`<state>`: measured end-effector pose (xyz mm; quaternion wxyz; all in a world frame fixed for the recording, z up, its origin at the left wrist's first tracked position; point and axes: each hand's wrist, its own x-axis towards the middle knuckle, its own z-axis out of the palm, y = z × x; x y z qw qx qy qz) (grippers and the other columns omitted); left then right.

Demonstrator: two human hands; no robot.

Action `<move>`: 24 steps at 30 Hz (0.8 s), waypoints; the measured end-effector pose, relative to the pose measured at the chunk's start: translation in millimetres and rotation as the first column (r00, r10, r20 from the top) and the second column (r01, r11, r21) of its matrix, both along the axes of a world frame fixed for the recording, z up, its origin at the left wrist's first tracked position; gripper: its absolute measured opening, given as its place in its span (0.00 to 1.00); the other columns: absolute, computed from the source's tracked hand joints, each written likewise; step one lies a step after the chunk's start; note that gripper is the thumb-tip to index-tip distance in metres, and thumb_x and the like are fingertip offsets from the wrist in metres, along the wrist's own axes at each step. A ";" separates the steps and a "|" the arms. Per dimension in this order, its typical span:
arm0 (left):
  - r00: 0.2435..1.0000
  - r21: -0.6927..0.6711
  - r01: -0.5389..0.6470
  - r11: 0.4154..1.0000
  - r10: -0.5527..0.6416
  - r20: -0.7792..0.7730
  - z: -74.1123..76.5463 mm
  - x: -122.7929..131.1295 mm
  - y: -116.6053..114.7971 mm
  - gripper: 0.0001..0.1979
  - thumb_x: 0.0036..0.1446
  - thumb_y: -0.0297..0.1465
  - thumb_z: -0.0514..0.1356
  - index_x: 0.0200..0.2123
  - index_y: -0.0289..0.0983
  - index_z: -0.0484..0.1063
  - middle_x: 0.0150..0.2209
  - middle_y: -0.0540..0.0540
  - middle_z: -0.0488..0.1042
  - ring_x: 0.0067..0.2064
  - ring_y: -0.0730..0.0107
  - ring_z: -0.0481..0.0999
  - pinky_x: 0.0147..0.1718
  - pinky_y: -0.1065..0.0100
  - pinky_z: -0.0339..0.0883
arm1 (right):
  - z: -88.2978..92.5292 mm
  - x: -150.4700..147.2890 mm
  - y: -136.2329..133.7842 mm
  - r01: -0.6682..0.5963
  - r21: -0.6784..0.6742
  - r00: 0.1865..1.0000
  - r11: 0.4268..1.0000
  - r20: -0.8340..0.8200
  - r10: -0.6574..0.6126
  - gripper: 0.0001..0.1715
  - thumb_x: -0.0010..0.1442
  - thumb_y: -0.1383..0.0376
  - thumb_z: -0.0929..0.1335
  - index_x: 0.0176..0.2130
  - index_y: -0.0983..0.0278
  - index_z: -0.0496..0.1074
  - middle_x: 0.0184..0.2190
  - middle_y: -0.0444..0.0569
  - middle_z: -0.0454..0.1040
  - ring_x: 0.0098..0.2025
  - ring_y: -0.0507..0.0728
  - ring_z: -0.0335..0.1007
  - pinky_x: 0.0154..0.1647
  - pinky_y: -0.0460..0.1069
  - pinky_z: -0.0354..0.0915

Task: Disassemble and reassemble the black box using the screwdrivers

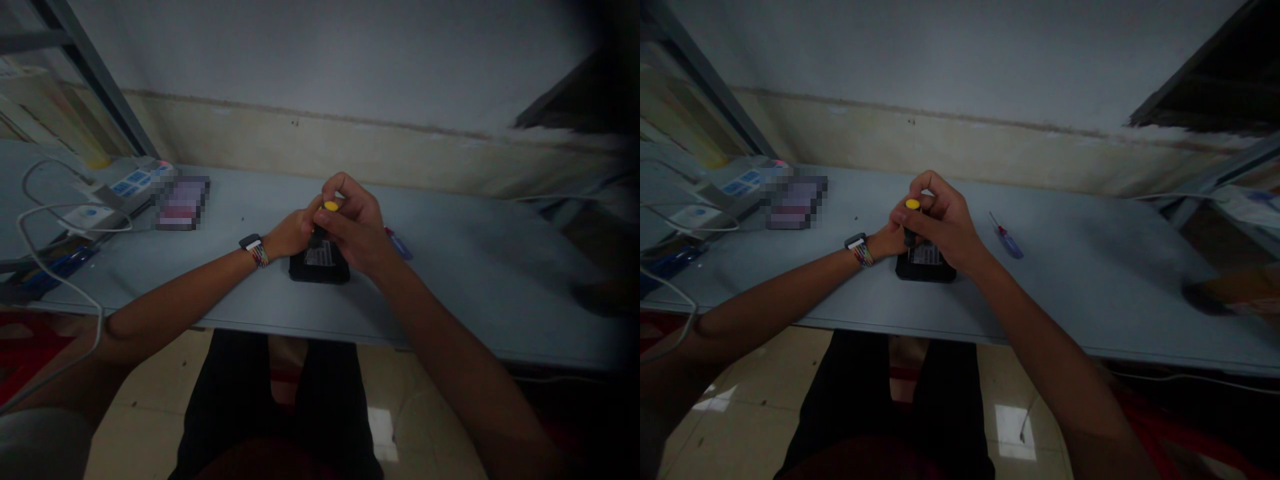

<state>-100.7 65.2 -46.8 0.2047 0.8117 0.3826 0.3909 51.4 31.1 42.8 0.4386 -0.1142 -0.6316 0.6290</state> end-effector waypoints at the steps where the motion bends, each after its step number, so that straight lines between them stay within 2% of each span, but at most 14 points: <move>1: 1.000 0.001 -0.004 1.000 0.004 0.004 -1.2 0.4 0.9 0.17 0.74 0.36 0.60 0.62 0.39 0.66 0.41 0.45 0.83 0.37 0.63 0.83 0.36 0.64 0.76 | 0.7 -0.3 0.0 -0.006 -0.004 1.000 1.000 -0.002 0.006 0.31 0.57 0.49 0.84 0.39 0.57 0.64 0.27 0.37 0.76 0.32 0.52 0.81 0.29 0.43 0.71; 5: 0.999 -0.009 0.015 1.000 -0.014 0.029 -5.1 -0.6 3.2 0.20 0.73 0.39 0.61 0.62 0.37 0.67 0.41 0.44 0.83 0.38 0.62 0.83 0.38 0.63 0.76 | 3.1 0.3 -0.2 0.007 -0.008 1.000 1.000 0.009 -0.007 0.30 0.56 0.49 0.84 0.38 0.57 0.65 0.28 0.38 0.76 0.27 0.50 0.75 0.29 0.44 0.72; 8: 0.998 0.002 0.036 0.999 -0.036 0.043 -7.6 -3.4 4.9 0.21 0.70 0.38 0.63 0.61 0.37 0.69 0.45 0.41 0.83 0.44 0.59 0.84 0.45 0.59 0.79 | 1.9 1.6 0.6 0.032 0.016 0.999 0.999 0.021 -0.032 0.27 0.57 0.49 0.83 0.39 0.58 0.69 0.31 0.40 0.77 0.28 0.49 0.72 0.27 0.43 0.69; 12: 0.997 0.045 0.075 0.996 -0.076 0.029 -7.1 -4.9 5.3 0.09 0.69 0.31 0.62 0.50 0.36 0.75 0.51 0.37 0.83 0.52 0.57 0.83 0.56 0.54 0.79 | -1.8 2.8 1.8 0.077 0.068 0.996 0.995 0.050 -0.081 0.21 0.64 0.48 0.79 0.43 0.60 0.77 0.34 0.44 0.80 0.28 0.48 0.69 0.22 0.41 0.59; 14: 0.997 0.030 0.082 0.996 -0.082 0.008 -4.2 -3.9 3.8 0.05 0.70 0.31 0.62 0.45 0.37 0.75 0.49 0.38 0.83 0.52 0.58 0.82 0.56 0.54 0.79 | -2.8 3.2 1.6 0.080 0.086 0.994 0.993 0.062 -0.085 0.20 0.67 0.47 0.76 0.45 0.60 0.80 0.36 0.45 0.81 0.27 0.48 0.66 0.21 0.42 0.56; 18: 0.997 -0.046 0.081 0.996 -0.082 -0.010 3.6 -1.6 -1.0 0.06 0.71 0.33 0.62 0.42 0.36 0.76 0.45 0.40 0.84 0.48 0.62 0.83 0.52 0.59 0.80 | -2.8 4.6 0.4 0.070 0.092 0.995 0.993 0.070 -0.077 0.25 0.70 0.45 0.73 0.46 0.63 0.83 0.37 0.48 0.82 0.27 0.48 0.66 0.20 0.43 0.54; 21: 0.998 -0.066 0.067 0.996 -0.067 -0.005 7.7 -1.4 -3.3 0.07 0.72 0.33 0.62 0.47 0.37 0.76 0.46 0.41 0.84 0.49 0.62 0.84 0.52 0.60 0.80 | -2.1 5.4 -0.6 0.068 0.101 0.996 0.993 0.057 -0.074 0.24 0.69 0.45 0.73 0.46 0.62 0.83 0.34 0.48 0.81 0.29 0.50 0.70 0.23 0.43 0.58; 24: 0.998 -0.029 0.063 0.998 -0.062 0.023 8.7 -1.5 -3.6 0.11 0.72 0.34 0.60 0.54 0.38 0.74 0.49 0.40 0.84 0.50 0.60 0.85 0.51 0.59 0.80 | -1.9 4.9 -0.9 0.042 0.100 0.998 0.994 0.031 -0.046 0.23 0.62 0.47 0.80 0.46 0.60 0.79 0.32 0.44 0.79 0.32 0.52 0.75 0.29 0.44 0.68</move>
